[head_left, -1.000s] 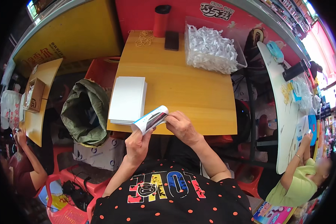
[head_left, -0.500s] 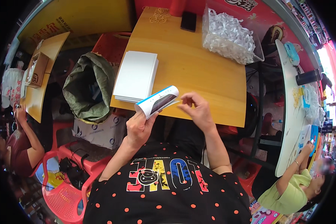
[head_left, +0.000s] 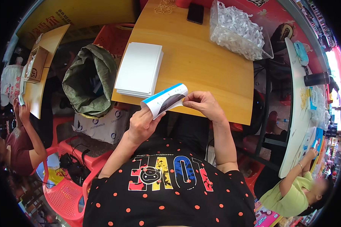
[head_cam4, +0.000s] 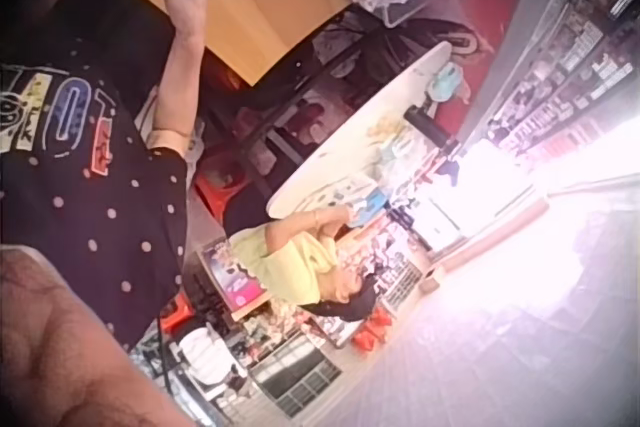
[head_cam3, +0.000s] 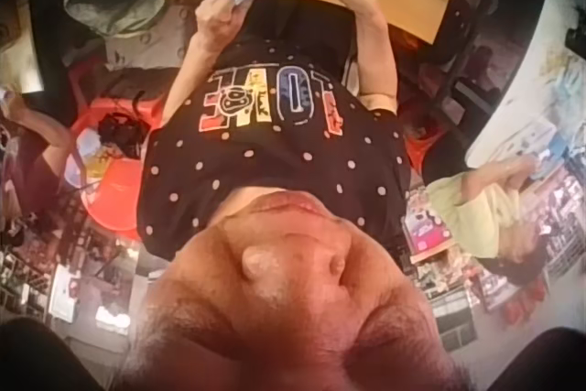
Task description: The recorder is peeling and preparing product labels for umbrella cases.
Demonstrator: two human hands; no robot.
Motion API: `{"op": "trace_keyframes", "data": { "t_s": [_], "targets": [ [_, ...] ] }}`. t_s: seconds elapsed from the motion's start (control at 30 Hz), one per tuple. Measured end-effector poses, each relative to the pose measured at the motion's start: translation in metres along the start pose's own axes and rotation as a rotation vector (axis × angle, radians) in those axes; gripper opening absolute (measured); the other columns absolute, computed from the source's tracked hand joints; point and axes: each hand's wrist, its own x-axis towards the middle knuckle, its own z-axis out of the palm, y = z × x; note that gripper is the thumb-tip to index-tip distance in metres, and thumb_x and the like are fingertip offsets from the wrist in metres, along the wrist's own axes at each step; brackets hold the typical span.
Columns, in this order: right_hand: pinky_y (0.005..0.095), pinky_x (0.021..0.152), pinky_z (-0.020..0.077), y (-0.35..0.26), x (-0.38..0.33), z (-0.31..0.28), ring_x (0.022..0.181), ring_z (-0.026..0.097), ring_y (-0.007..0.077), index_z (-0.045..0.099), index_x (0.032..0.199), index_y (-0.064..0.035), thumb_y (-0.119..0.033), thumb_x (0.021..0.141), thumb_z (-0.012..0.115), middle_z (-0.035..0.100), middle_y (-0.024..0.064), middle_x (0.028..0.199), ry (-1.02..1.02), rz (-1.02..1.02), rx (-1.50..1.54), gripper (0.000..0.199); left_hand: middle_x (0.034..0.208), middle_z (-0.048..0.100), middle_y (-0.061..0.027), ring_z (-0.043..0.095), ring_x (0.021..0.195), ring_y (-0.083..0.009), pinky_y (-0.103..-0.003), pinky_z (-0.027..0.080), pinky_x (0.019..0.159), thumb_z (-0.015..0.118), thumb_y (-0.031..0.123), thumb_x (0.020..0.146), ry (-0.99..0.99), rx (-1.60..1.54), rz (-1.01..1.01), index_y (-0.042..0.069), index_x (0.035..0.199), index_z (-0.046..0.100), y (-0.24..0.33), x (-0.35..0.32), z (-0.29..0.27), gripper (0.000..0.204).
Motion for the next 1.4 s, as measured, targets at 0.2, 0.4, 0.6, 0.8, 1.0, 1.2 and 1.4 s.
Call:
{"op": "trace_keyframes", "data": {
  "t_s": [0.2, 0.4, 0.6, 0.8, 1.0, 1.2, 1.4],
  "targets": [
    [0.0246, 0.069, 0.0467, 0.000, 0.002, 0.005, 0.074, 0.057, 0.0082, 0.066, 0.091, 0.0045, -0.015, 0.086, 0.064, 0.065, 0.0028, 0.079, 0.004, 0.033, -0.073, 0.020, 0.081, 0.066, -0.0161, 0.066, 0.068, -0.0294, -0.032, 0.052, 0.058, 0.072, 0.002, 0.075, -0.030, -0.002, -0.007, -0.003, 0.096, 0.065, -0.001, -0.001, -0.001, 0.023],
    [0.0219, 0.063, 0.0428, -0.001, -0.003, 0.008, 0.069, 0.050, 0.0045, 0.063, 0.085, 0.0035, -0.013, 0.086, 0.061, 0.058, -0.0016, 0.072, 0.040, 0.046, -0.046, 0.017, 0.083, 0.066, -0.0170, 0.066, 0.070, -0.0299, -0.032, 0.052, 0.061, 0.073, 0.002, 0.074, -0.041, 0.008, 0.016, -0.004, 0.095, 0.065, -0.002, 0.001, 0.000, 0.023],
    [0.0198, 0.061, 0.0427, -0.041, -0.036, 0.024, 0.069, 0.050, 0.0023, 0.062, 0.084, 0.0006, -0.007, 0.084, 0.062, 0.056, -0.0037, 0.075, -0.053, 0.006, 0.094, 0.007, 0.086, 0.067, -0.0158, 0.066, 0.075, -0.0300, -0.034, 0.053, 0.064, 0.075, 0.000, 0.070, -0.121, 0.093, 0.093, -0.005, 0.099, 0.064, -0.012, -0.005, 0.003, 0.032],
    [0.0216, 0.055, 0.0389, -0.087, -0.061, 0.023, 0.062, 0.050, 0.0065, 0.059, 0.073, 0.0004, 0.001, 0.076, 0.065, 0.056, 0.0012, 0.072, -0.337, -0.155, 0.056, 0.006, 0.087, 0.066, -0.0158, 0.066, 0.076, -0.0308, -0.036, 0.054, 0.065, 0.075, -0.001, 0.069, -0.157, 0.053, 0.132, -0.005, 0.101, 0.063, -0.011, -0.002, 0.009, 0.034],
    [0.0200, 0.057, 0.0372, -0.107, -0.039, -0.028, 0.067, 0.050, 0.0057, 0.059, 0.074, -0.0015, -0.008, 0.074, 0.066, 0.056, -0.0001, 0.074, -0.247, -0.328, 0.274, 0.009, 0.093, 0.067, -0.0176, 0.067, 0.081, -0.0300, -0.032, 0.054, 0.068, 0.068, -0.001, 0.077, -0.095, -0.067, -0.078, -0.003, 0.101, 0.064, -0.008, -0.004, 0.006, 0.024],
    [0.0202, 0.059, 0.0379, -0.126, 0.073, -0.146, 0.064, 0.047, 0.0055, 0.063, 0.086, 0.0029, -0.016, 0.081, 0.067, 0.055, -0.0033, 0.070, 0.606, -0.612, 0.147, 0.020, 0.094, 0.067, -0.0185, 0.068, 0.085, -0.0249, -0.033, 0.057, 0.079, 0.052, 0.006, 0.094, 0.071, -0.971, -0.707, -0.014, 0.108, 0.057, 0.010, 0.007, 0.000, 0.025],
    [0.0399, 0.081, 0.0480, -0.093, 0.131, -0.192, 0.091, 0.064, 0.0332, 0.067, 0.097, -0.0026, -0.012, 0.084, 0.058, 0.067, 0.0170, 0.097, 1.060, -0.357, -1.133, 0.019, 0.092, 0.067, -0.0203, 0.070, 0.076, -0.0251, -0.031, 0.058, 0.067, 0.054, 0.016, 0.093, 0.236, -1.164, -0.882, -0.009, 0.102, 0.061, 0.001, 0.009, -0.013, 0.027]
  ]
}}
